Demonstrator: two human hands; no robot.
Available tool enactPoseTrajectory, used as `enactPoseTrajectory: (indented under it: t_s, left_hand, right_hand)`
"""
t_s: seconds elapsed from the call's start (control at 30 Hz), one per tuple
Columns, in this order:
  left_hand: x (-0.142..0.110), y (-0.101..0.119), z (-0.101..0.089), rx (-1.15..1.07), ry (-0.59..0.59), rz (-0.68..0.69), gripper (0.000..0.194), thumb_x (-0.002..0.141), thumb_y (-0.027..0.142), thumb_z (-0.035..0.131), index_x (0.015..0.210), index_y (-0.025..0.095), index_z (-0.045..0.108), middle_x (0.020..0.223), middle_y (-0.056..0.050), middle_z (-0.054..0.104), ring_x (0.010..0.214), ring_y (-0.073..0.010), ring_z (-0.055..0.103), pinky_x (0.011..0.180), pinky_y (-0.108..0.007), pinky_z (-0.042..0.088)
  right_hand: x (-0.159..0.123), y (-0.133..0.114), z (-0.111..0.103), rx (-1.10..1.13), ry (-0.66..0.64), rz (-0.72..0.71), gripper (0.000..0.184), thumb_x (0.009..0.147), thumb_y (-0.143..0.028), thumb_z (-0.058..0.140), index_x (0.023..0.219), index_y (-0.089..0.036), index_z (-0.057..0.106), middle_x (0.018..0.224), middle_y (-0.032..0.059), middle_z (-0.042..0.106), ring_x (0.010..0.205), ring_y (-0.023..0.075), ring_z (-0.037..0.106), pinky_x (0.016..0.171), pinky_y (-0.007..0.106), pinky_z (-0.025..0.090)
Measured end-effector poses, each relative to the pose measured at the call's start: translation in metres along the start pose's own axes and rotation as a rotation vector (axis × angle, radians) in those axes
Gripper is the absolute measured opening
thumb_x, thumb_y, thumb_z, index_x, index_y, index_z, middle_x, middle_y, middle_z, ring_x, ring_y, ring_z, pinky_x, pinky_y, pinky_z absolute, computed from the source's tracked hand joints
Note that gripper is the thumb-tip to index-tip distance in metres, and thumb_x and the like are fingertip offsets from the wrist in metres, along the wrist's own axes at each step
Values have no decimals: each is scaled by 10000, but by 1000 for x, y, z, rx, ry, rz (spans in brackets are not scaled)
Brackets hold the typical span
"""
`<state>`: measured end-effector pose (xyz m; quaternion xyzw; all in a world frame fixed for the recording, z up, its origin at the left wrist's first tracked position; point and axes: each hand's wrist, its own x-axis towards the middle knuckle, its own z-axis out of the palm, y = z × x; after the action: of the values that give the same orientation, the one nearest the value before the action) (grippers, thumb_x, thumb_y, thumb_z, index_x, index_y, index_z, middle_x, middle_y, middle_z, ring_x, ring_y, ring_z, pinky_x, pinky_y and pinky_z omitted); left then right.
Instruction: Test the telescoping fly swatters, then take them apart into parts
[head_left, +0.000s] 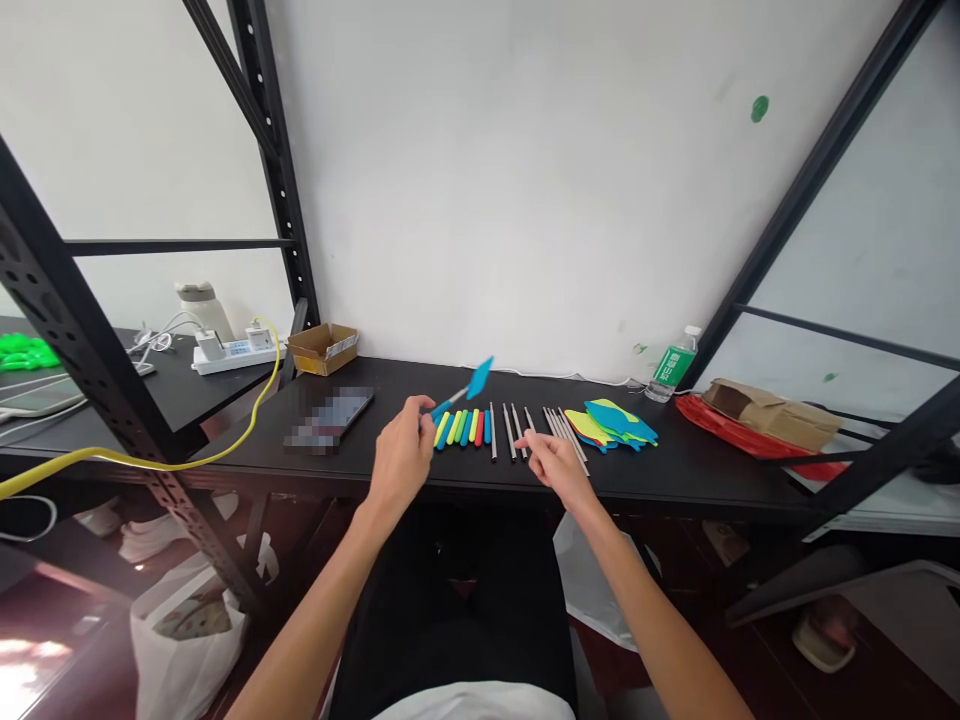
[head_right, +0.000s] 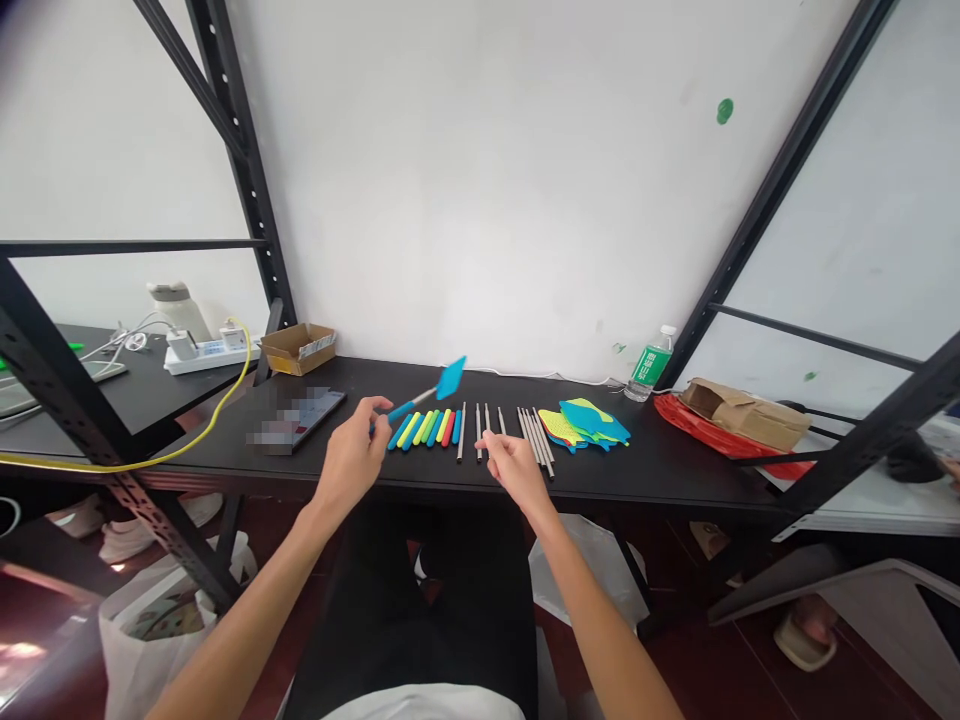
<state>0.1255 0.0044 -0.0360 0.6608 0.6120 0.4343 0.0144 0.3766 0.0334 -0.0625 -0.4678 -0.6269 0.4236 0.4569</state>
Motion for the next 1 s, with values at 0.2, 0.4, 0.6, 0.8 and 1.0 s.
enactPoseTrajectory:
  t_s: [0.2, 0.4, 0.6, 0.8, 1.0]
  left_hand:
    - [-31, 54, 13, -212, -89, 388, 215, 1019, 240, 378, 1141, 221, 554, 998, -48, 662, 890, -186, 619, 778, -290, 451]
    - [-43, 66, 21, -238, -166, 443, 163, 994, 294, 499, 1135, 236, 554, 969, -26, 655, 843, -171, 601, 706, -271, 463]
    - [-36, 52, 19, -126, -8, 428, 179, 970, 386, 566, 913, 217, 583, 847, -2, 667, 776, -159, 609, 689, -276, 447]
    - [-36, 43, 11, 27, 65, 563, 189, 974, 383, 564, 938, 206, 620, 834, -20, 680, 758, -174, 598, 672, -284, 421]
    - [-42, 52, 11, 42, -63, 605, 277, 1012, 358, 464, 850, 200, 623, 737, -38, 640, 707, -180, 541, 663, -312, 383]
  right_hand:
    - [-5, -12, 0, 701, -87, 154, 497, 824, -651, 672, 974, -178, 671, 521, -82, 390, 386, 43, 230, 372, 189, 149]
    - [-11, -30, -15, 806, 73, 33, 396, 783, -549, 774, 807, -171, 659, 505, -78, 370, 399, 46, 295, 361, 170, 210]
    - [-15, -38, -17, 743, 104, -60, 413, 805, -568, 747, 800, -159, 691, 510, -53, 418, 406, 53, 338, 373, 180, 232]
    - [-19, -42, -9, 729, 93, -76, 428, 793, -590, 749, 776, -168, 679, 514, -44, 433, 422, 62, 367, 385, 187, 254]
    - [-19, -41, -6, 724, 169, -117, 425, 854, -582, 694, 720, -189, 600, 468, -75, 300, 395, 51, 227, 369, 189, 230]
